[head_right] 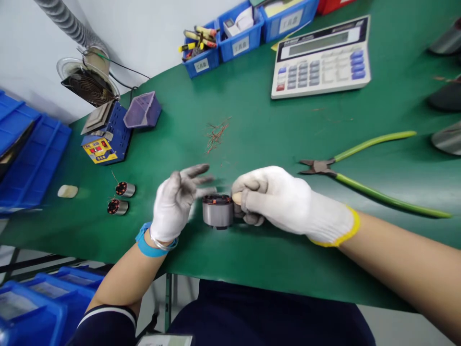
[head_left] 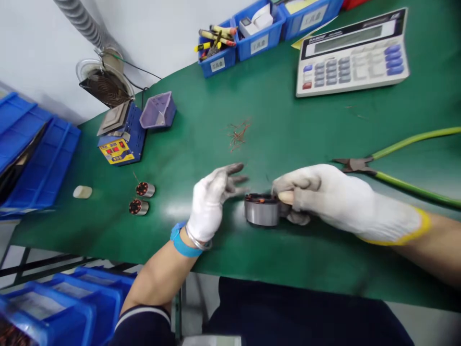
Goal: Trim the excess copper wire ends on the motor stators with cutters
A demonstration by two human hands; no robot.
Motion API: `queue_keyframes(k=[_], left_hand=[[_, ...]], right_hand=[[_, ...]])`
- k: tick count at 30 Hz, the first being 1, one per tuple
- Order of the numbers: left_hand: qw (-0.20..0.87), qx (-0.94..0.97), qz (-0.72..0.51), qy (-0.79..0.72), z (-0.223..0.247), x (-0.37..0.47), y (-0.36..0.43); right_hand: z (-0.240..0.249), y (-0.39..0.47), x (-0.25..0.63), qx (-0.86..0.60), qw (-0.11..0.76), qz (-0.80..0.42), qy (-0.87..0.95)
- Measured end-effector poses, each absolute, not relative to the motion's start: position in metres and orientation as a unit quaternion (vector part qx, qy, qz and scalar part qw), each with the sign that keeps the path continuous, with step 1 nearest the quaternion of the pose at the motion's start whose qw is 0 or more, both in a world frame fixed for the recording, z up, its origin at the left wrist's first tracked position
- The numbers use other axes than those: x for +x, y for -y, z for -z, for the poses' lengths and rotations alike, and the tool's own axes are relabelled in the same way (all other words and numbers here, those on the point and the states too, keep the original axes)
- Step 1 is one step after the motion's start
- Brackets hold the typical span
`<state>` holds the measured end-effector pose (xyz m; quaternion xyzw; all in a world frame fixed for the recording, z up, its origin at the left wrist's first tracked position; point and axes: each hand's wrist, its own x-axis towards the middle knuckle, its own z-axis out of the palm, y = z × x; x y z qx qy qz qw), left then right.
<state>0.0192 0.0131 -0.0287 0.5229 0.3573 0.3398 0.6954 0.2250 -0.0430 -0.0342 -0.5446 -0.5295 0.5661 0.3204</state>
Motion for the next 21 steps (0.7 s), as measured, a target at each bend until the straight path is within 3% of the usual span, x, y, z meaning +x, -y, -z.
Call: queue_keyframes(k=[3,4,9,11,13,15,19,21], left_hand=[[0.772,0.485,-0.085,-0.402,0.029,0.021,-0.015],[0.781,0.485,-0.067,-0.389,0.028,0.022,-0.015],[0.711,0.472,-0.417,-0.314,0.026,0.023,-0.016],[0.732,0.462,-0.376,-0.331,0.029,0.023,-0.017],[0.754,0.513,-0.219,-0.347,0.035,0.023,-0.018],[0.682,0.626,-0.141,-0.351,0.042,0.024,-0.018],[0.375,0.825,-0.263,-0.332,0.056,0.025,-0.017],[0.346,0.843,-0.262,-0.319,0.059,0.025,-0.018]], right_hand=[[0.038,0.046,0.228,-0.546,0.289,-0.535,0.576],[0.040,0.046,0.229,-0.552,0.285,-0.525,0.582],[0.048,0.044,0.229,-0.527,0.320,-0.599,0.512],[0.047,0.044,0.228,-0.534,0.304,-0.580,0.535],[0.045,0.043,0.227,-0.550,0.279,-0.535,0.578],[0.043,0.042,0.229,-0.565,0.256,-0.487,0.615],[0.045,0.037,0.236,-0.574,0.226,-0.363,0.698],[0.048,0.034,0.239,-0.564,0.206,-0.326,0.730]])
